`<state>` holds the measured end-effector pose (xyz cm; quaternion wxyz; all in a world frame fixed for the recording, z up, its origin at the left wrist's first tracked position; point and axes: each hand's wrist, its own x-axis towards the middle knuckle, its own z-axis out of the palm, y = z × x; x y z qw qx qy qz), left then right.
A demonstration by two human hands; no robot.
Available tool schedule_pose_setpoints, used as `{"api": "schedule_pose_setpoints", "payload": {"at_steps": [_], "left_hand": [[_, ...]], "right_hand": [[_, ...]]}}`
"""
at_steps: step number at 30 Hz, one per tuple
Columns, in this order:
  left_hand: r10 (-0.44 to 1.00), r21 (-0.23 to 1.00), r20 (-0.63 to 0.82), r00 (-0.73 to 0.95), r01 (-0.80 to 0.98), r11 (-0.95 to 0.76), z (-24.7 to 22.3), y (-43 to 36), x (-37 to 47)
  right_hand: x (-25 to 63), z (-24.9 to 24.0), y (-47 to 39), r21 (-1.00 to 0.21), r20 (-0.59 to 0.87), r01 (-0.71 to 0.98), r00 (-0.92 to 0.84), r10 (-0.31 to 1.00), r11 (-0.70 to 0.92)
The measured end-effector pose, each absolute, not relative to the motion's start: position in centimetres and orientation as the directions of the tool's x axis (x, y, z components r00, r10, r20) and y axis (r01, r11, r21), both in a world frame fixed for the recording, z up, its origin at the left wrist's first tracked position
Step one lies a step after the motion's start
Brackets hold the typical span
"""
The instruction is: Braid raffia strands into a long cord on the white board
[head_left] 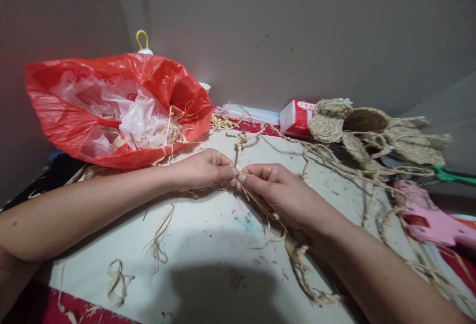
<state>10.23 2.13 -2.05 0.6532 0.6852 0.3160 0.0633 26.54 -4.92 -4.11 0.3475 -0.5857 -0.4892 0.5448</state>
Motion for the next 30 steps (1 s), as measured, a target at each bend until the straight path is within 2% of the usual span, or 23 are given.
{"api": "schedule_pose_setpoints", "payload": {"at_steps": [8,13,19,23,27,30], "left_hand": [[0.579,0.923,-0.09,0.811,0.286,-0.257,-3.3,2.3,10.4],[0.633,0.876,-0.045,0.772,0.336,-0.347,-3.7,2.3,10.5],[0.647,0.885,-0.003,0.762,0.303,-0.353,-4.0,1.7,10.5],[0.661,0.882,0.014,0.751,0.302,-0.363,-3.9,1.4,10.5],[0.652,0.827,0.098,0.752,0.303,-0.473,-3.8,1.4,10.6],[0.633,0.786,0.149,0.76,0.298,-0.542,-3.9,1.4,10.7]], "right_hand": [[27.5,-3.0,-5.1,-0.899,-0.269,0.391,-0.141,0.953,-0.196],[27.3,-2.5,-5.1,-0.829,-0.192,0.539,-0.026,0.981,-0.148],[25.6,-2.7,-5.9,-0.898,-0.245,0.379,-0.006,0.97,-0.224],[25.1,-2.6,-6.2,-0.894,-0.244,0.383,0.014,0.97,-0.231],[26.4,-1.9,-5.7,-0.887,-0.325,0.322,0.072,0.943,-0.331],[27.0,-1.7,-5.4,-0.891,-0.38,0.257,0.029,0.924,-0.375]]}}
